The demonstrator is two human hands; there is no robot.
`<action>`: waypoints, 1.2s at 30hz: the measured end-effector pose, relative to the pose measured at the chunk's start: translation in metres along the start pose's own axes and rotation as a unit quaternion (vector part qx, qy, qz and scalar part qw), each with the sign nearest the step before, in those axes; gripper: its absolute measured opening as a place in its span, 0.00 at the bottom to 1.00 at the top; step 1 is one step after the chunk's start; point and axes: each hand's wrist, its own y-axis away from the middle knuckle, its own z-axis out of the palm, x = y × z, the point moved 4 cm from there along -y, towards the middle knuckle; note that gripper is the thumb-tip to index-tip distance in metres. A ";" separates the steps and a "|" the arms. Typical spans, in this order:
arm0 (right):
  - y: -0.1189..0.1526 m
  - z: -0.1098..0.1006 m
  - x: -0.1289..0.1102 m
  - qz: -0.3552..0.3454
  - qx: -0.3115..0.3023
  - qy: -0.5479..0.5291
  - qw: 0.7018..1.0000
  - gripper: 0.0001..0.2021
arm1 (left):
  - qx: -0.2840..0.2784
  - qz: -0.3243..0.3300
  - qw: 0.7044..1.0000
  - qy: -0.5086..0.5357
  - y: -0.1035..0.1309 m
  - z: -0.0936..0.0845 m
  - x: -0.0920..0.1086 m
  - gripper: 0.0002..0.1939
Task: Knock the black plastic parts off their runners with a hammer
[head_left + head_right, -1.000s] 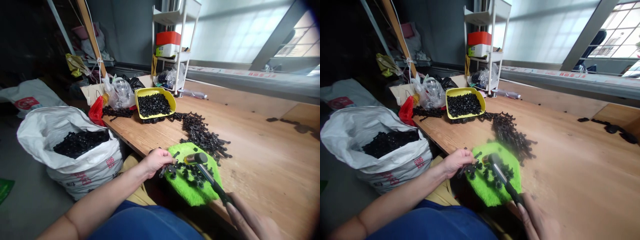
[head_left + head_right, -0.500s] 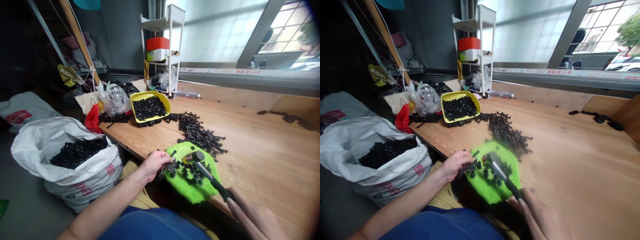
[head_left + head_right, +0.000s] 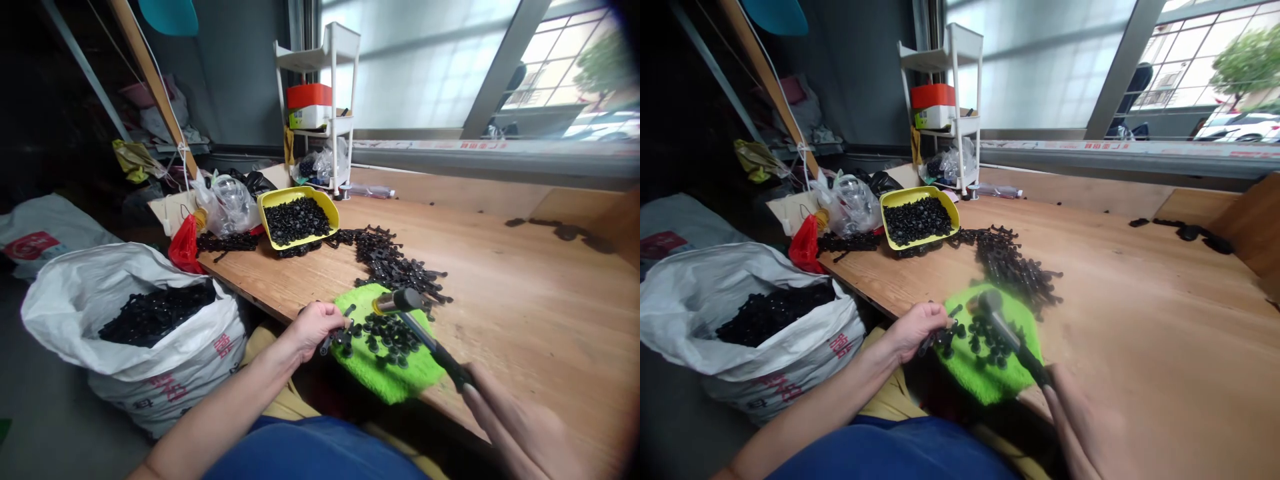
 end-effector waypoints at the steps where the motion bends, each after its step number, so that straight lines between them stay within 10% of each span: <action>1: -0.004 0.001 -0.002 -0.014 -0.027 0.026 0.999 0.21 | 0.000 -0.001 1.000 0.001 0.000 0.000 0.000 0.15; 12: -0.015 0.014 -0.014 -0.042 0.053 0.160 0.985 0.17 | 0.001 0.034 0.999 -0.008 0.000 0.003 0.003 0.15; 18: -0.015 0.016 0.002 -0.061 -0.067 0.137 0.986 0.16 | 0.003 0.038 0.999 -0.020 0.001 0.004 0.006 0.16; 23: -0.016 0.006 0.003 -0.082 -0.020 0.090 0.992 0.16 | -0.013 0.017 0.999 -0.031 -0.004 0.000 0.003 0.16; 26: -0.015 0.016 0.005 -0.052 -0.129 0.094 0.986 0.18 | -0.014 0.016 0.999 -0.044 -0.004 0.000 0.005 0.16; 36: -0.016 0.011 0.005 -0.051 -0.109 0.031 0.992 0.17 | -0.012 -0.004 0.998 -0.067 -0.004 -0.001 0.005 0.15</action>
